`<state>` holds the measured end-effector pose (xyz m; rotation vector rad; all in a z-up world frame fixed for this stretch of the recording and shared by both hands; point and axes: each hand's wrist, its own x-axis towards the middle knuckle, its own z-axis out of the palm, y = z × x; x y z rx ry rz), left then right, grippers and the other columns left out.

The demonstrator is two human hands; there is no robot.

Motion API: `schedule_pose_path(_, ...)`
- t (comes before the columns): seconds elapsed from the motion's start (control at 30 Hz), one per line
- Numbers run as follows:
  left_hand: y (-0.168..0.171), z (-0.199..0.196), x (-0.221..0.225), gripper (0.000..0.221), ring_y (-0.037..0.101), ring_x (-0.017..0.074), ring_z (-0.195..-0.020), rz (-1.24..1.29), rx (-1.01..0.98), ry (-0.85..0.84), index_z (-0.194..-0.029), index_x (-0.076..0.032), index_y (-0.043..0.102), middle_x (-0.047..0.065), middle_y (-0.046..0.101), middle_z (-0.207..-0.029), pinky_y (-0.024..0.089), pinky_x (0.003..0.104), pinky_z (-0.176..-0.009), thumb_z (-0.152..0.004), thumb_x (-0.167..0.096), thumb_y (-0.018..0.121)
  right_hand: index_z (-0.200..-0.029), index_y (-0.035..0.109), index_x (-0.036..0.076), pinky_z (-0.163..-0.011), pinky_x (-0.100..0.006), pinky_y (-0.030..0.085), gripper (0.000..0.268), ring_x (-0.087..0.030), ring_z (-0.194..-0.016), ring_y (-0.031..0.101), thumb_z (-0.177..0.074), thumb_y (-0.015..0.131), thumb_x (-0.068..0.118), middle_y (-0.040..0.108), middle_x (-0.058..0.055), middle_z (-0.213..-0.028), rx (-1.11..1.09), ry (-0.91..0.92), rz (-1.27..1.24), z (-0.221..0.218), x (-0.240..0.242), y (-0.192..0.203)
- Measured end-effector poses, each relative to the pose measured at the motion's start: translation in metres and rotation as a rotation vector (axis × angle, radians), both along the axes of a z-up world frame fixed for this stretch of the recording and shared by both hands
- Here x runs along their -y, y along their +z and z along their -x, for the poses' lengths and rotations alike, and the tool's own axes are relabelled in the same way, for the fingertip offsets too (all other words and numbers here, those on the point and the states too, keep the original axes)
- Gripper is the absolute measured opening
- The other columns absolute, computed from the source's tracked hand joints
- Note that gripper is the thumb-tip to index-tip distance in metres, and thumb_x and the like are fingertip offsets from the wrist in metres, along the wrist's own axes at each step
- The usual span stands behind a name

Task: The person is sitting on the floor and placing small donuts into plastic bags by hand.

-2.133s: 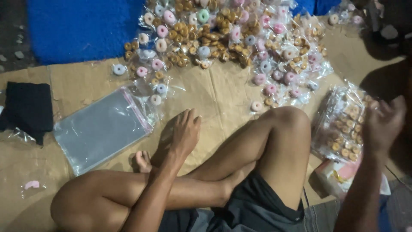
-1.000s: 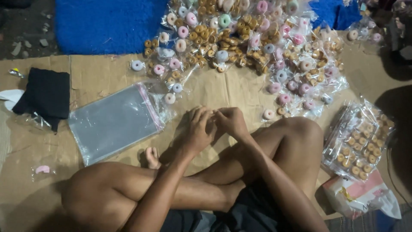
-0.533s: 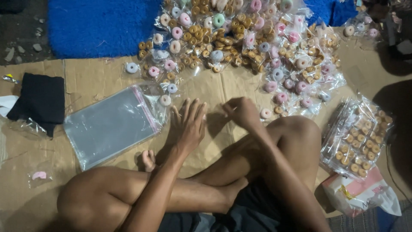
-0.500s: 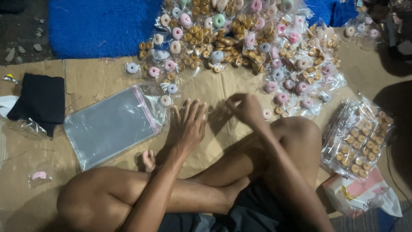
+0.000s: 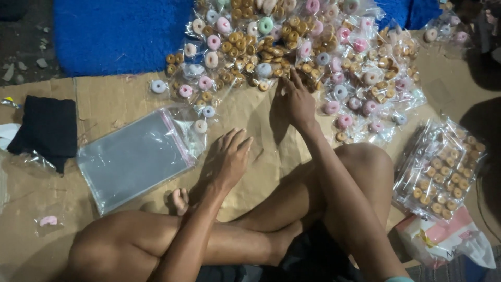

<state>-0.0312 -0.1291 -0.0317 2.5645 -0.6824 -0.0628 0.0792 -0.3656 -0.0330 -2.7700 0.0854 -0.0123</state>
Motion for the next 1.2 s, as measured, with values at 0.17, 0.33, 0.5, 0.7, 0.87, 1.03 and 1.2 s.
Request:
schedule_pose_path(0.17,0.015,0.004,0.004,0.032,0.054,0.0333,-0.127,0.154,-0.201,0.104,-0.133,-0.007,0.062,0.017,0.059,-0.129,0.044,0.049,-0.101,-0.108,-0.014,0.044,-0.129,0.067,0.018,-0.082,-0.052,0.059,0.041,-0.039,-0.105,0.069,-0.089,0.073,0.022,0.061,-0.006,-0.133,0.132,-0.044,-0.074,0.016,0.019,-0.007)
schedule_pose_path(0.33,0.012,0.001,-0.002,0.030,0.059,0.0338,-0.105,0.213,-0.284,0.104,-0.127,-0.005,0.064,0.014,0.059,-0.107,0.046,0.045,-0.091,-0.111,-0.019,0.044,-0.100,0.075,0.019,-0.065,-0.030,0.056,0.018,-0.017,-0.073,0.072,-0.083,0.081,0.024,0.072,0.001,-0.092,0.217,-0.251,-0.368,0.057,0.016,0.029)
schedule_pose_path(0.5,0.024,0.005,-0.001,0.035,0.063,0.0346,-0.111,0.344,-0.434,0.091,-0.135,-0.007,0.064,0.018,0.064,-0.115,0.052,0.046,-0.092,-0.108,-0.018,0.044,-0.083,0.071,0.006,-0.063,-0.032,0.060,0.015,-0.018,-0.063,0.070,-0.093,0.073,0.018,0.072,-0.010,-0.070,-0.242,-0.118,-0.981,0.137,-0.016,0.067)
schedule_pose_path(0.7,-0.004,0.002,-0.001,0.034,0.070,0.0352,-0.105,0.373,-0.415,0.118,-0.130,-0.005,0.067,0.019,0.071,-0.112,0.059,0.044,-0.087,-0.096,-0.002,0.065,-0.098,0.078,0.005,-0.068,-0.040,0.054,0.016,-0.021,-0.066,0.069,-0.088,0.071,0.016,0.071,-0.016,-0.068,-0.491,-0.024,-0.819,0.154,-0.063,0.058)
schedule_pose_path(0.87,-0.010,-0.004,-0.007,0.019,0.075,0.0289,-0.097,0.373,-0.334,0.166,-0.117,-0.007,0.073,0.013,0.074,-0.102,0.062,0.038,-0.079,-0.100,-0.008,0.066,-0.104,0.080,0.009,-0.073,-0.039,0.059,0.021,-0.023,-0.075,0.075,-0.088,0.070,0.018,0.075,-0.014,-0.086,-0.371,-0.122,-0.795,0.136,-0.048,-0.010)
schedule_pose_path(1.03,0.001,0.000,-0.008,0.015,0.073,0.0337,-0.089,0.396,-0.193,0.200,-0.112,-0.006,0.073,0.015,0.072,-0.096,0.060,0.039,-0.072,-0.100,-0.010,0.064,-0.109,0.081,0.005,-0.071,-0.042,0.061,0.025,-0.031,-0.081,0.077,-0.089,0.071,0.016,0.078,-0.024,-0.101,-0.456,-0.005,-0.745,0.144,-0.059,0.027)
schedule_pose_path(1.2,0.033,0.005,-0.006,0.017,0.074,0.0258,-0.082,0.255,-0.009,0.117,-0.111,-0.010,0.075,0.007,0.071,-0.091,0.059,0.035,-0.066,-0.103,-0.019,0.063,-0.145,0.055,-0.002,-0.087,-0.056,0.061,0.057,-0.049,-0.121,0.061,-0.090,0.067,0.003,0.050,-0.036,-0.146,-0.453,-0.199,-1.069,0.136,-0.075,0.034)
